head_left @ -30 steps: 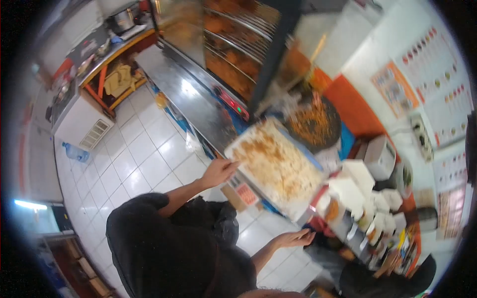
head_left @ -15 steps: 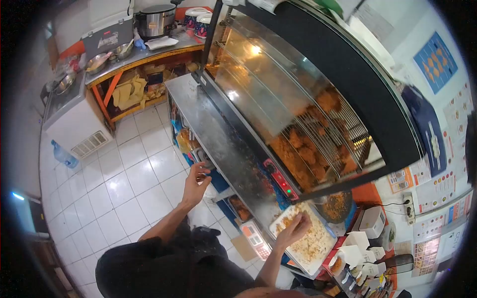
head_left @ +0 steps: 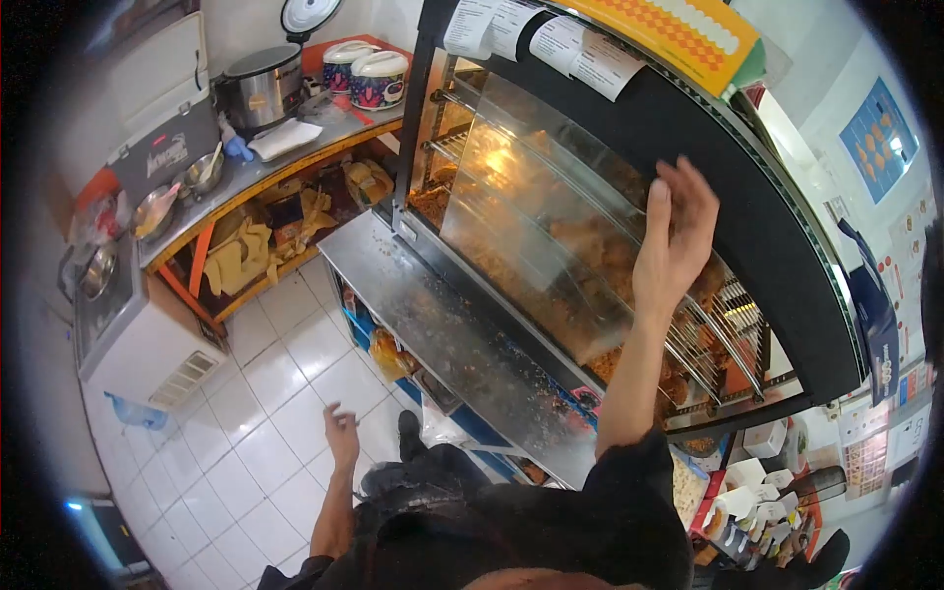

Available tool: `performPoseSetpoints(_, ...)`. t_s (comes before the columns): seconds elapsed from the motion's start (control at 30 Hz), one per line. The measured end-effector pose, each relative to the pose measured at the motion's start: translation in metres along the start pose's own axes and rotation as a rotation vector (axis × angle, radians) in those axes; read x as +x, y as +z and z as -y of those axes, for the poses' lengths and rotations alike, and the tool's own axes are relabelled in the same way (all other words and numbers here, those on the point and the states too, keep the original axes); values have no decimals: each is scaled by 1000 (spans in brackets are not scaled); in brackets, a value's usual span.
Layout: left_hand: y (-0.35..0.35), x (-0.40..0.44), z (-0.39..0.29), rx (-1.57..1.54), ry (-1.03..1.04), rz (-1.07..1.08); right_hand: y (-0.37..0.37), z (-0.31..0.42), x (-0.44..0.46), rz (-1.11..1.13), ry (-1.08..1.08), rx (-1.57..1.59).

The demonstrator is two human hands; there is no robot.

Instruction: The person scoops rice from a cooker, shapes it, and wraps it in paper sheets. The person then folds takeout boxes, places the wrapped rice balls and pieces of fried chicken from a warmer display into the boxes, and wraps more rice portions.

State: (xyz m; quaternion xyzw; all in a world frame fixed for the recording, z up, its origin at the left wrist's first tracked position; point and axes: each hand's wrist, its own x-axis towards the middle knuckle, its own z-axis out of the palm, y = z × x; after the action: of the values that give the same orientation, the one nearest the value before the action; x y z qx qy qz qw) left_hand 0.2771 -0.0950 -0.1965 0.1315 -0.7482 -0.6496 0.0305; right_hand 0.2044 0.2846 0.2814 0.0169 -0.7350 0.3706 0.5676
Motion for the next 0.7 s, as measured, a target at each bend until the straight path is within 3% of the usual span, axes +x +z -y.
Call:
performPoseSetpoints(0.1, -56, -2, 123, 399, -157, 42, 33, -5, 35, -33, -70, -40)
performPoseSetpoints(0.13, -73, -10, 177, 642, -115, -65, 44, -8, 43, -50, -96, 4)
performPoseSetpoints(0.17, -91, -24, 156, 706, -339, 10, 52, -11, 50, -65, -121, 43)
performPoseSetpoints(0.27, -110, -30, 174, 829, -331, -127, 62, -13, 62, -58, -113, 16)
performPoseSetpoints(0.33, -112, -16, 186, 748, -592, -155, 69, -13, 67, -100, -139, 22)
performPoseSetpoints(0.5, -92, 63, 178, 537, -520, -139, 76, -10, 71, -165, -166, -18)
performPoseSetpoints(0.63, -64, 157, 129, 429, -486, 26, 74, -11, 68, -178, -111, -56)
performPoseSetpoints(0.7, -51, 194, 107, 227, -331, 63, 73, -8, 68, -201, -74, -72)
